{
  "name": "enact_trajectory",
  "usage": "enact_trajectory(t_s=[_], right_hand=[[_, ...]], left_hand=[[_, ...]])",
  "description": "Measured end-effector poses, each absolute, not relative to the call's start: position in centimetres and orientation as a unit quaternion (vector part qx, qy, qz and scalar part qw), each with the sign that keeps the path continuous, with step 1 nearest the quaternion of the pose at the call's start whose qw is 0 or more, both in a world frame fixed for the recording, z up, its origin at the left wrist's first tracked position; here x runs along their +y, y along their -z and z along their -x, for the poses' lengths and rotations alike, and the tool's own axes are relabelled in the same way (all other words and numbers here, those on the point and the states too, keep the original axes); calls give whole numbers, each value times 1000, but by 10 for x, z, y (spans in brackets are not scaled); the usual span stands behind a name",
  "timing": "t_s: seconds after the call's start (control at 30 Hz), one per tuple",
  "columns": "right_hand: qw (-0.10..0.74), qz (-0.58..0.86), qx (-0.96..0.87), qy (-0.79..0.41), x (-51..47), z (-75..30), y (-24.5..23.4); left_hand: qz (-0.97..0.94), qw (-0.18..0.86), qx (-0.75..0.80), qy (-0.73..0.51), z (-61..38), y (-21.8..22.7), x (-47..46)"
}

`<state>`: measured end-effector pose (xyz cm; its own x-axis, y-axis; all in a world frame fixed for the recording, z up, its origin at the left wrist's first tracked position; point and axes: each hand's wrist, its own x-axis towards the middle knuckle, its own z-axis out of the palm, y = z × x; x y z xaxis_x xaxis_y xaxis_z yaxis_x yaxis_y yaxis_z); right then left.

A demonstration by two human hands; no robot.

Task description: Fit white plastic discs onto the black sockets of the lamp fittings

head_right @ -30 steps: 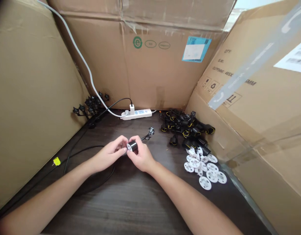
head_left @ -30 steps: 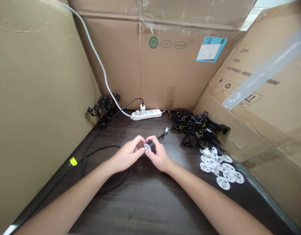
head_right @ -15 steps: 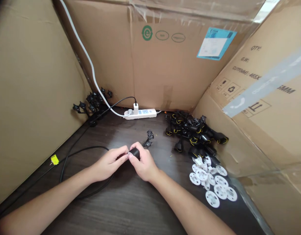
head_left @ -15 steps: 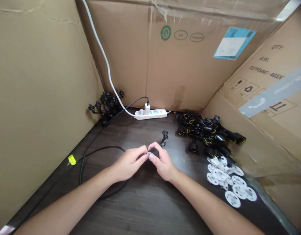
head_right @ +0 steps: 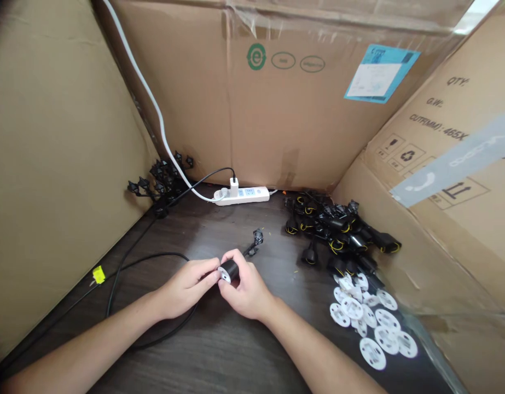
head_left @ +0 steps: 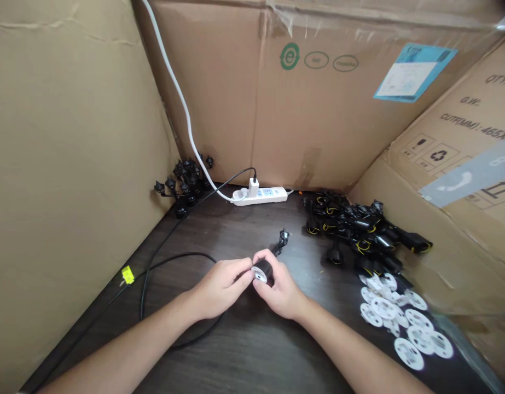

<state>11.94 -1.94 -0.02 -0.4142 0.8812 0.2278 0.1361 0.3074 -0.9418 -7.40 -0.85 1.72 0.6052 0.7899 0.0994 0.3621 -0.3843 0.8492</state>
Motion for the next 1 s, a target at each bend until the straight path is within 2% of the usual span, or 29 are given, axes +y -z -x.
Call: enact_trajectory(t_s=[0.57, 0.77, 1.0], right_hand=[[388, 333, -694, -507, -23, -122, -3], [392, 300, -693, -526, -23, -124, -3], [379, 328, -707, -498, -26, -124, 2]], left_hand=[[-815, 354, 392, -238, 72, -12, -12], [-818, 363, 384, -226, 71, -19, -14], [-826, 312, 405, -239, 67, -21, -17]])
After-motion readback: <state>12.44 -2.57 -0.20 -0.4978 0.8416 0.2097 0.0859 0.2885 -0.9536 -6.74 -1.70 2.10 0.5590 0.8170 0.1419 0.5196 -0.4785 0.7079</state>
